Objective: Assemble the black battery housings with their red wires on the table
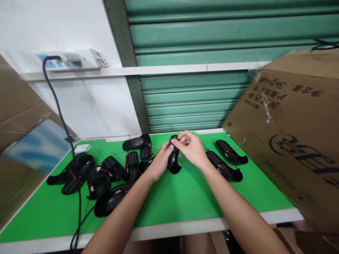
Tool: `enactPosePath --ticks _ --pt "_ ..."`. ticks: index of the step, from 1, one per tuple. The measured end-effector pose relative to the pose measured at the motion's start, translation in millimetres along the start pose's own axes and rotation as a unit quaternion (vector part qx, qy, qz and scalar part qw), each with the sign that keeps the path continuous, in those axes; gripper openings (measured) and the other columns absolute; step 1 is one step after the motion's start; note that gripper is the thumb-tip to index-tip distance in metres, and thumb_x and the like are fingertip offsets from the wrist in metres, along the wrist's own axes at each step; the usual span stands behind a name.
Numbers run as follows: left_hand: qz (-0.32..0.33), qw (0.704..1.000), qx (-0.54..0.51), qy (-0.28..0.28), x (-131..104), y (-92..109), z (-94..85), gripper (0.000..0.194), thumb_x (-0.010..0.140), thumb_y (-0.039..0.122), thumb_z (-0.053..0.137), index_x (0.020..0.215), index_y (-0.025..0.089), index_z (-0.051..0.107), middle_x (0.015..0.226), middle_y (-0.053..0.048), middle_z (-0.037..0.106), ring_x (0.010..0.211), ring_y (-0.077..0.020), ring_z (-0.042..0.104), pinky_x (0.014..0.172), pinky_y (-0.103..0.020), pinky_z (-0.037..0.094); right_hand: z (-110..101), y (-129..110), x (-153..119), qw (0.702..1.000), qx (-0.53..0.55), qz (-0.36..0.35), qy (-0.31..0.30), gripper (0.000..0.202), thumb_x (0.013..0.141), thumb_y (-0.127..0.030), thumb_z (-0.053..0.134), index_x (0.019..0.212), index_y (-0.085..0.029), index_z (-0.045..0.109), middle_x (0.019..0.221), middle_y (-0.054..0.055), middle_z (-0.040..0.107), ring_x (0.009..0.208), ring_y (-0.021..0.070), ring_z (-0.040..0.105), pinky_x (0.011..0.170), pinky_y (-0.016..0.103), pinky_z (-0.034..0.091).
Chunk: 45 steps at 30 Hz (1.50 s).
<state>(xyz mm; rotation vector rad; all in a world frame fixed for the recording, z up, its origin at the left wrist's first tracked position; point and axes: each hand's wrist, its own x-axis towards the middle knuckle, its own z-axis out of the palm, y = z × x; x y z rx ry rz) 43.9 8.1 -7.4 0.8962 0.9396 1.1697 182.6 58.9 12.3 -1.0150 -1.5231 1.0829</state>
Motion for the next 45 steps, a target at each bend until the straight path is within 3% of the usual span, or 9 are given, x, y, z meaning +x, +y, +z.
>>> enactPosePath --ticks 4,8,14,20,24,28,31,37,45 --pt "0.03 0.999 0.023 -0.006 5.7 -11.0 -5.4 0.065 0.088 0.056 0.067 0.14 0.023 0.049 0.118 -0.008 0.069 0.103 -0.0257 0.069 0.082 -0.04 0.063 4.2 7.2 2.0 0.997 0.065 0.023 0.019 0.037 0.065 -0.048 0.082 0.072 -0.019 0.061 0.059 -0.002 0.062 0.047 0.0118 0.055 0.045 0.025 0.047" --pt "0.052 0.999 0.009 0.012 8.1 -14.9 -9.2 0.075 0.089 0.056 0.065 0.153 0.027 0.038 0.128 -0.009 0.067 0.105 -0.0267 0.069 0.083 -0.04 0.062 2.4 9.7 0.1 0.998 0.042 -0.009 0.044 0.031 0.066 -0.042 0.083 0.081 -0.017 0.075 0.072 0.004 0.071 0.06 0.0158 0.065 0.058 0.029 0.056" --pt "0.063 0.995 -0.059 0.045 5.3 -7.3 -6.6 0.059 0.094 0.046 0.061 0.148 0.03 0.043 0.136 -0.006 0.064 0.111 -0.0239 0.068 0.093 -0.039 0.061 11.2 8.5 -6.9 0.992 0.014 -0.097 0.079 0.027 0.073 -0.032 0.08 0.095 -0.018 0.075 0.076 0.002 0.074 0.068 0.0172 0.072 0.07 0.031 0.061" --pt "0.067 0.992 -0.088 0.062 1.8 -1.6 -2.9 0.046 0.096 0.04 0.058 0.14 0.03 0.051 0.132 -0.003 0.068 0.114 -0.0226 0.068 0.098 -0.039 0.058 13.4 8.5 -10.3 0.995 0.003 -0.09 0.049 0.02 0.083 -0.035 0.073 0.093 -0.02 0.081 0.091 0.007 0.081 0.074 0.0205 0.075 0.073 0.034 0.062" --pt "0.079 0.988 -0.104 0.084 3.0 0.0 -4.0 0.043 0.096 0.037 0.058 0.138 0.026 0.054 0.128 -0.004 0.07 0.119 -0.0218 0.066 0.105 -0.037 0.053 8.0 6.3 -11.8 0.973 -0.114 -0.199 0.004 0.019 0.091 -0.027 0.065 0.1 -0.023 0.082 0.091 0.005 0.079 0.079 0.0181 0.073 0.079 0.032 0.058" --pt "0.085 0.988 -0.096 0.09 5.8 -0.6 -7.3 0.043 0.099 0.035 0.051 0.141 0.025 0.051 0.131 -0.004 0.068 0.127 -0.0215 0.061 0.111 -0.037 0.047 2.0 7.2 -10.6 0.936 -0.19 -0.283 -0.088 0.028 0.095 -0.017 0.056 0.108 -0.024 0.08 0.098 0.005 0.075 0.086 0.0169 0.07 0.081 0.03 0.056" --pt "0.098 0.99 -0.063 0.075 7.6 -3.1 -10.9 0.046 0.099 0.037 0.049 0.144 0.026 0.049 0.141 -0.004 0.063 0.137 -0.0214 0.055 0.118 -0.037 0.041 -0.7 8.4 -10.1 0.92 -0.225 -0.3 -0.113 0.032 0.096 -0.016 0.052 0.117 -0.024 0.075 0.099 0.006 0.073 0.09 0.0186 0.07 0.084 0.031 0.055" --pt "0.113 0.993 0.034 0.032 9.4 -7.1 -16.8 0.057 0.098 0.044 0.052 0.153 0.03 0.044 0.162 -0.001 0.045 0.151 -0.0234 0.039 0.126 -0.039 0.027 -4.4 6.3 -11.7 0.907 -0.282 -0.292 -0.115 0.05 0.093 -0.015 0.055 0.142 -0.023 0.046 0.094 0.004 0.073 0.103 0.0251 0.068 0.098 0.041 0.051" --pt "0.119 0.989 0.091 0.021 8.4 -6.8 -14.3 0.055 0.101 0.037 0.044 0.155 0.025 0.041 0.16 -0.002 0.047 0.152 -0.0229 0.037 0.127 -0.038 0.025 -6.6 9.5 -13.2 0.885 -0.324 -0.32 -0.096 0.051 0.094 -0.015 0.053 0.143 -0.024 0.041 0.094 0.004 0.072 0.098 0.0255 0.07 0.091 0.039 0.054"
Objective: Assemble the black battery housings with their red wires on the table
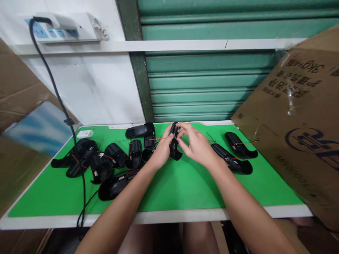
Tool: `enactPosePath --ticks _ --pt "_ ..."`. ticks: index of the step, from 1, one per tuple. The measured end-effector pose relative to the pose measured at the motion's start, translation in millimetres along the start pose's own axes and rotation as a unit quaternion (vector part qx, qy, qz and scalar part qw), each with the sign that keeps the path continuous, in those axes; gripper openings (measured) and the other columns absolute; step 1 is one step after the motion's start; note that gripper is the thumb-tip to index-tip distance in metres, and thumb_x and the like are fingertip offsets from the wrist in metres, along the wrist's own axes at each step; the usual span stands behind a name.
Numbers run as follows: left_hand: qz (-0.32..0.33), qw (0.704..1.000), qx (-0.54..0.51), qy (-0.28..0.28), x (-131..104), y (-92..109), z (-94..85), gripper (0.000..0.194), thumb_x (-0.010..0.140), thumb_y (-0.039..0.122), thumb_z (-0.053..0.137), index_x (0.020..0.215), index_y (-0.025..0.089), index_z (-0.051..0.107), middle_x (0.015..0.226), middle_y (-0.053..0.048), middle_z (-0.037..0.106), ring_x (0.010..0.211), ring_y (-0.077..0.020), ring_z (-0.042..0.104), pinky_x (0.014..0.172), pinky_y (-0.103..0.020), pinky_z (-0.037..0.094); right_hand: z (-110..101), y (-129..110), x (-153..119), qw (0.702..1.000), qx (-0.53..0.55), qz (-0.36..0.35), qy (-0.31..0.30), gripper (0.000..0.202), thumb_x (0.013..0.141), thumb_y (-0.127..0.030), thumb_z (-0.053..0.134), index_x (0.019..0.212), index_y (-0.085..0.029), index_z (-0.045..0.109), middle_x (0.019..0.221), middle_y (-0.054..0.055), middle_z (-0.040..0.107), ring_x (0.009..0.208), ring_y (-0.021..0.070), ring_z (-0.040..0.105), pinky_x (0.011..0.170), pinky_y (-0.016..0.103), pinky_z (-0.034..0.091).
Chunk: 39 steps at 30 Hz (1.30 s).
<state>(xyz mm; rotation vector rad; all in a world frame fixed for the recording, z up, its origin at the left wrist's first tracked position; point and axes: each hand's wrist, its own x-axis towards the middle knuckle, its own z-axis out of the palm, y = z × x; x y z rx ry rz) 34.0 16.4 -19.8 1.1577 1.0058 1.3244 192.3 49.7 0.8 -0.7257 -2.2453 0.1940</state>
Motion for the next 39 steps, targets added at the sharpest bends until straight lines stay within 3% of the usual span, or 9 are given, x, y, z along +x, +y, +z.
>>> enactPosePath --ticks 10,23,28,33,37,39 --pt "0.009 1.0 -0.01 0.013 -0.6 -0.1 2.6 0.054 0.098 0.032 0.045 0.15 0.021 0.045 0.151 -0.005 0.057 0.147 -0.0228 0.044 0.126 -0.037 0.028 0.2 -6.1 -1.8 0.997 -0.068 0.019 -0.015 0.039 0.095 -0.016 0.053 0.133 -0.025 0.047 0.098 0.004 0.077 0.089 0.0258 0.074 0.082 0.036 0.054" --pt "-0.005 0.999 -0.027 0.022 0.6 -5.4 0.8 0.055 0.096 0.037 0.048 0.15 0.024 0.047 0.156 -0.005 0.052 0.149 -0.0249 0.042 0.127 -0.039 0.024 2.7 -8.4 -1.1 0.989 -0.141 -0.025 -0.02 0.027 0.098 -0.016 0.047 0.124 -0.021 0.053 0.097 0.008 0.078 0.082 0.0253 0.072 0.079 0.036 0.05" --pt "0.051 0.998 0.047 0.013 -2.8 -0.3 -1.9 0.06 0.093 0.028 0.045 0.152 0.018 0.045 0.162 -0.007 0.044 0.154 -0.0256 0.032 0.129 -0.038 0.018 0.7 -13.1 -0.4 0.982 -0.178 -0.059 -0.021 0.022 0.098 -0.013 0.046 0.116 -0.02 0.056 0.088 0.007 0.077 0.072 0.0222 0.067 0.075 0.034 0.043" --pt "0.086 0.985 0.152 -0.005 -12.2 6.3 -2.4 0.068 0.088 0.019 0.05 0.156 0.024 0.041 0.167 -0.004 0.036 0.154 -0.0266 0.029 0.13 -0.041 0.016 -0.2 -17.0 0.8 0.983 -0.163 -0.072 -0.04 0.02 0.098 -0.009 0.042 0.105 -0.02 0.056 0.079 0.004 0.072 0.068 0.0205 0.063 0.071 0.032 0.038" --pt "0.072 0.984 0.164 -0.007 -14.3 7.8 0.2 0.067 0.091 0.022 0.053 0.157 0.024 0.039 0.166 -0.006 0.036 0.155 -0.0263 0.029 0.13 -0.041 0.015 0.1 -17.1 1.1 0.986 -0.141 -0.077 -0.047 0.023 0.096 -0.007 0.04 0.106 -0.02 0.057 0.082 0.006 0.072 0.073 0.0215 0.065 0.074 0.033 0.041" --pt "0.075 0.985 0.157 -0.006 -13.2 8.1 0.5 0.063 0.095 0.026 0.051 0.157 0.023 0.037 0.165 -0.007 0.037 0.155 -0.0244 0.028 0.13 -0.039 0.014 -2.1 -15.2 1.1 0.99 -0.119 -0.067 -0.038 0.025 0.096 -0.008 0.043 0.111 -0.021 0.058 0.085 0.006 0.073 0.077 0.0225 0.066 0.083 0.036 0.046"
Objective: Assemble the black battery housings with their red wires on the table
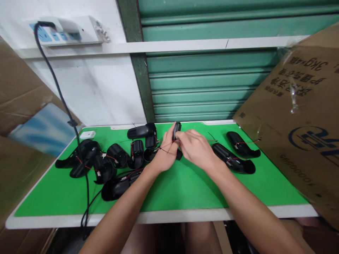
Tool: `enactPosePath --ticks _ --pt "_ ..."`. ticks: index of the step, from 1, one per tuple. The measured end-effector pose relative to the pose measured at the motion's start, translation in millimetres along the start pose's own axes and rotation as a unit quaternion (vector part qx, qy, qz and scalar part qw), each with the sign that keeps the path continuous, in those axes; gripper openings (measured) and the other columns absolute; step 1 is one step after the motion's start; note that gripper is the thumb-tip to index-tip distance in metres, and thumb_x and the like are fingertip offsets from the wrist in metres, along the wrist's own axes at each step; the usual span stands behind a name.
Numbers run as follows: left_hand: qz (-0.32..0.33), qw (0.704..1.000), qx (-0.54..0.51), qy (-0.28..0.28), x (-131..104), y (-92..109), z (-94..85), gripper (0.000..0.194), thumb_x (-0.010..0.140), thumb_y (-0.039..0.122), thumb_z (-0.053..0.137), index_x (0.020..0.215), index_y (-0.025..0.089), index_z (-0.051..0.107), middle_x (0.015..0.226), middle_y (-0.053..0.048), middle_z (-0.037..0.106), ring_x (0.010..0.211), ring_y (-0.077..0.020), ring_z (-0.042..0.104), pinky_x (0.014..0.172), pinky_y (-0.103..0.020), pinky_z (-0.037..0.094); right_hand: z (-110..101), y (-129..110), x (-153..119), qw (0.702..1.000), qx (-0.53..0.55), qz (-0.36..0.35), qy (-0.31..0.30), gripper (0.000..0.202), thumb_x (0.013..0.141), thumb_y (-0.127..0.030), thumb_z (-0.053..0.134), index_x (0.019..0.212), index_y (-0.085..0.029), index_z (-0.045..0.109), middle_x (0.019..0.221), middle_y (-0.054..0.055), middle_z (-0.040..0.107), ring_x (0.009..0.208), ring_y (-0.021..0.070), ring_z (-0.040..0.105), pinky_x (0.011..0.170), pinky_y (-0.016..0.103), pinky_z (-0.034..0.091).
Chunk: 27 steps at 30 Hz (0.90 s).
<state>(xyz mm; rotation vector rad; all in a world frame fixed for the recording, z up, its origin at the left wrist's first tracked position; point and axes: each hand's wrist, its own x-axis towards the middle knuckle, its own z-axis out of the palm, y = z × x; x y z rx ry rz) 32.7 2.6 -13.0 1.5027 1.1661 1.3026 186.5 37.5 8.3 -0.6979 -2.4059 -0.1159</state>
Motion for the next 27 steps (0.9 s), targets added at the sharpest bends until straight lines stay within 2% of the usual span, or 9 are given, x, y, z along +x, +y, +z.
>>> enactPosePath --ticks 1,3,6,9,12,19,23,27 --pt "-0.001 1.0 -0.008 -0.002 0.8 0.2 -0.3 0.061 0.098 0.028 0.049 0.157 0.022 0.035 0.165 -0.007 0.038 0.155 -0.0232 0.028 0.13 -0.038 0.014 -1.4 1.8 -0.3 1.0 0.022 0.014 0.013 0.027 0.095 -0.011 0.047 0.117 -0.022 0.057 0.085 0.005 0.073 0.081 0.0232 0.067 0.09 0.039 0.047" --pt "-0.009 0.999 -0.03 -0.012 2.1 0.9 -1.5 0.059 0.102 0.032 0.043 0.158 0.022 0.03 0.164 -0.008 0.038 0.154 -0.022 0.031 0.13 -0.038 0.018 -4.4 6.4 -1.0 0.992 0.087 0.067 0.053 0.043 0.091 -0.017 0.058 0.133 -0.023 0.05 0.089 0.003 0.073 0.091 0.0248 0.069 0.102 0.044 0.047" --pt "-0.02 0.997 -0.065 -0.029 2.8 2.4 -3.4 0.059 0.103 0.037 0.043 0.159 0.026 0.027 0.164 -0.006 0.037 0.152 -0.0235 0.034 0.128 -0.042 0.022 -7.3 12.5 -1.5 0.961 0.204 0.157 0.104 0.068 0.086 -0.023 0.063 0.149 -0.022 0.039 0.116 0.01 0.069 0.112 0.0264 0.065 0.105 0.046 0.05" --pt "-0.018 0.993 -0.105 -0.052 1.4 2.9 -4.0 0.063 0.101 0.041 0.048 0.159 0.031 0.026 0.164 -0.005 0.038 0.152 -0.0259 0.035 0.128 -0.045 0.024 -7.1 14.6 -0.8 0.923 0.331 0.188 0.058 0.067 0.086 -0.023 0.059 0.151 -0.024 0.04 0.147 0.014 0.054 0.127 0.0259 0.06 0.095 0.04 0.057" --pt "-0.011 0.992 -0.108 -0.063 -0.7 2.6 -4.5 0.066 0.099 0.04 0.053 0.159 0.03 0.027 0.162 -0.007 0.041 0.152 -0.0272 0.035 0.128 -0.046 0.024 -6.3 13.9 -0.5 0.892 0.407 0.199 0.01 0.064 0.087 -0.021 0.057 0.15 -0.024 0.043 0.15 0.012 0.053 0.127 0.0244 0.062 0.091 0.035 0.06" --pt "0.011 0.995 -0.016 -0.098 -2.4 0.9 -8.9 0.062 0.102 0.034 0.044 0.159 0.021 0.021 0.161 -0.013 0.039 0.151 -0.0255 0.036 0.128 -0.044 0.024 -2.9 14.7 -4.9 0.899 0.406 0.166 0.002 0.068 0.087 -0.018 0.057 0.153 -0.022 0.041 0.154 0.012 0.049 0.141 0.0248 0.051 0.111 0.042 0.05" --pt "0.043 0.992 0.056 -0.108 -1.0 -0.6 -13.1 0.062 0.102 0.031 0.04 0.158 0.018 0.017 0.162 -0.014 0.033 0.152 -0.0262 0.033 0.129 -0.046 0.022 1.6 14.6 -6.1 0.902 0.405 0.149 -0.012 0.071 0.091 -0.019 0.054 0.159 -0.022 0.032 0.159 0.012 0.041 0.148 0.0239 0.042 0.123 0.044 0.037" --pt "0.061 0.989 0.077 -0.11 -0.6 -1.7 -15.5 0.06 0.103 0.031 0.036 0.158 0.018 0.014 0.163 -0.015 0.031 0.151 -0.0253 0.033 0.129 -0.045 0.023 3.6 10.4 -5.1 0.904 0.398 0.156 -0.024 0.075 0.095 -0.02 0.05 0.163 -0.023 0.02 0.161 0.013 0.034 0.152 0.0242 0.033 0.128 0.047 0.027"
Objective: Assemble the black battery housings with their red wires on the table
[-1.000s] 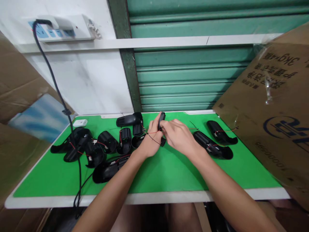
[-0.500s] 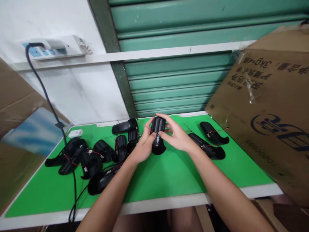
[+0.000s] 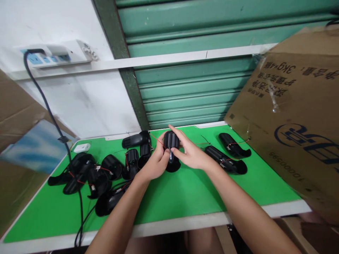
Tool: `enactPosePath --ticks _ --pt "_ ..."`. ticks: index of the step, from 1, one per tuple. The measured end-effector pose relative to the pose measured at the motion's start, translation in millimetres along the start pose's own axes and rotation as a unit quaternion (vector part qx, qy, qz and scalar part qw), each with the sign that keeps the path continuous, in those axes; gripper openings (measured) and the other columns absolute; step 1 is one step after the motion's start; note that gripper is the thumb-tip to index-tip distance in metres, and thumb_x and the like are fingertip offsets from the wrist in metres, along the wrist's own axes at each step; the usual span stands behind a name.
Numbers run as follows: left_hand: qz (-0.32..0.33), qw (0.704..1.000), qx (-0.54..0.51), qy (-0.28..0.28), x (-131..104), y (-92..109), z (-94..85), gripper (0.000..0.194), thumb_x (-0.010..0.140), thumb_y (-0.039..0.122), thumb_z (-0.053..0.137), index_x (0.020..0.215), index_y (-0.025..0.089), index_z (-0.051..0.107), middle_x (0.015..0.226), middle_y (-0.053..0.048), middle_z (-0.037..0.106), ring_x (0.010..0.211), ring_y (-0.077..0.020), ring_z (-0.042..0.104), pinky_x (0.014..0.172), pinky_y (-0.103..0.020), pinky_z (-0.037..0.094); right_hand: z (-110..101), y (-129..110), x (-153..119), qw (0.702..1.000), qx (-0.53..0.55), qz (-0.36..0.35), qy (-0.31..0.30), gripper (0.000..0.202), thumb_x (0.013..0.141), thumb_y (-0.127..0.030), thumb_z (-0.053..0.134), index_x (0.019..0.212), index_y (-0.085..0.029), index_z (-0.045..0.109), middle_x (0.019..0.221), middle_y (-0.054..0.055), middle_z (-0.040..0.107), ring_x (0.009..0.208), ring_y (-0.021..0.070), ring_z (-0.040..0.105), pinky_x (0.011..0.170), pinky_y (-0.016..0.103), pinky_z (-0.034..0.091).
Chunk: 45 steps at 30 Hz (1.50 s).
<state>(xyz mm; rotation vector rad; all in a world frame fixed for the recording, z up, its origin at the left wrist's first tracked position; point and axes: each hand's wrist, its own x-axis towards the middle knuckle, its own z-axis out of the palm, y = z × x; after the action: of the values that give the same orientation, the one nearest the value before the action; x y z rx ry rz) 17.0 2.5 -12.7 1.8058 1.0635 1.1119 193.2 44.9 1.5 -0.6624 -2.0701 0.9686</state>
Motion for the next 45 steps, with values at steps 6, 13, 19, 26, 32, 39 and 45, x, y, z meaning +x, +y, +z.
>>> enactPosePath --ticks 6,13,19,26,32,39,45 --pt "0.019 1.0 0.016 0.01 0.5 -0.7 -0.1 0.059 0.105 0.033 0.033 0.158 0.016 0.013 0.161 -0.017 0.033 0.15 -0.0252 0.036 0.128 -0.044 0.025 7.6 -5.3 -0.2 1.0 -0.023 0.004 0.006 0.073 0.097 -0.019 0.042 0.164 -0.021 0.014 0.156 0.016 0.033 0.15 0.0237 0.035 0.129 0.051 0.022" --pt "0.036 0.997 0.051 0.035 0.9 -4.4 5.6 0.059 0.104 0.03 0.034 0.156 0.012 0.015 0.159 -0.02 0.034 0.15 -0.0265 0.036 0.128 -0.045 0.026 16.8 0.0 0.0 0.999 -0.028 0.008 0.029 0.074 0.095 -0.016 0.04 0.163 -0.021 0.014 0.154 0.016 0.033 0.147 0.0254 0.038 0.128 0.053 0.024" --pt "0.02 0.998 0.019 0.056 2.4 -5.8 8.5 0.06 0.1 0.027 0.04 0.156 0.016 0.02 0.159 -0.016 0.037 0.15 -0.026 0.035 0.128 -0.045 0.025 18.4 2.8 1.9 0.999 -0.006 -0.004 0.054 0.075 0.09 -0.014 0.045 0.162 -0.018 0.02 0.154 0.016 0.035 0.15 0.0241 0.033 0.13 0.049 0.02" --pt "-0.019 0.994 -0.095 0.051 5.9 -7.4 6.3 0.059 0.1 0.035 0.045 0.154 0.025 0.026 0.161 -0.01 0.038 0.151 -0.0267 0.035 0.127 -0.047 0.027 5.7 3.5 3.4 0.985 0.158 0.058 0.031 0.067 0.093 -0.026 0.051 0.158 -0.028 0.036 0.164 0.003 0.037 0.139 0.0248 0.049 0.119 0.044 0.042" --pt "0.026 0.995 -0.067 0.063 2.9 -2.7 18.5 0.068 0.101 0.039 0.051 0.16 0.024 0.02 0.168 -0.012 0.027 0.157 -0.0251 0.026 0.131 -0.045 0.019 5.8 6.5 9.1 0.97 0.211 0.087 0.082 0.066 0.09 -0.032 0.061 0.153 -0.026 0.042 0.148 0.007 0.055 0.133 0.0242 0.054 0.116 0.043 0.043" --pt "-0.062 0.938 -0.264 -0.216 -8.3 27.8 13.3 0.076 0.087 0.045 0.075 0.155 0.034 0.042 0.168 -0.012 0.032 0.139 -0.0361 0.054 0.109 -0.049 0.051 -11.4 -30.1 -87.4 0.902 0.337 0.114 0.242 0.058 0.085 -0.04 0.072 0.139 -0.032 0.054 0.136 0.008 0.063 0.103 0.0221 0.068 0.095 0.04 0.057" --pt "-0.144 0.922 -0.165 -0.319 -7.1 36.2 10.8 0.048 0.091 0.041 0.071 0.137 0.03 0.062 0.141 -0.013 0.063 0.124 -0.0289 0.066 0.098 -0.041 0.056 -7.9 -69.6 -322.9 0.824 0.364 0.386 0.201 0.065 0.076 -0.06 0.077 0.137 -0.048 0.057 0.094 0.005 0.064 0.055 0.0201 0.067 0.054 0.042 0.057"
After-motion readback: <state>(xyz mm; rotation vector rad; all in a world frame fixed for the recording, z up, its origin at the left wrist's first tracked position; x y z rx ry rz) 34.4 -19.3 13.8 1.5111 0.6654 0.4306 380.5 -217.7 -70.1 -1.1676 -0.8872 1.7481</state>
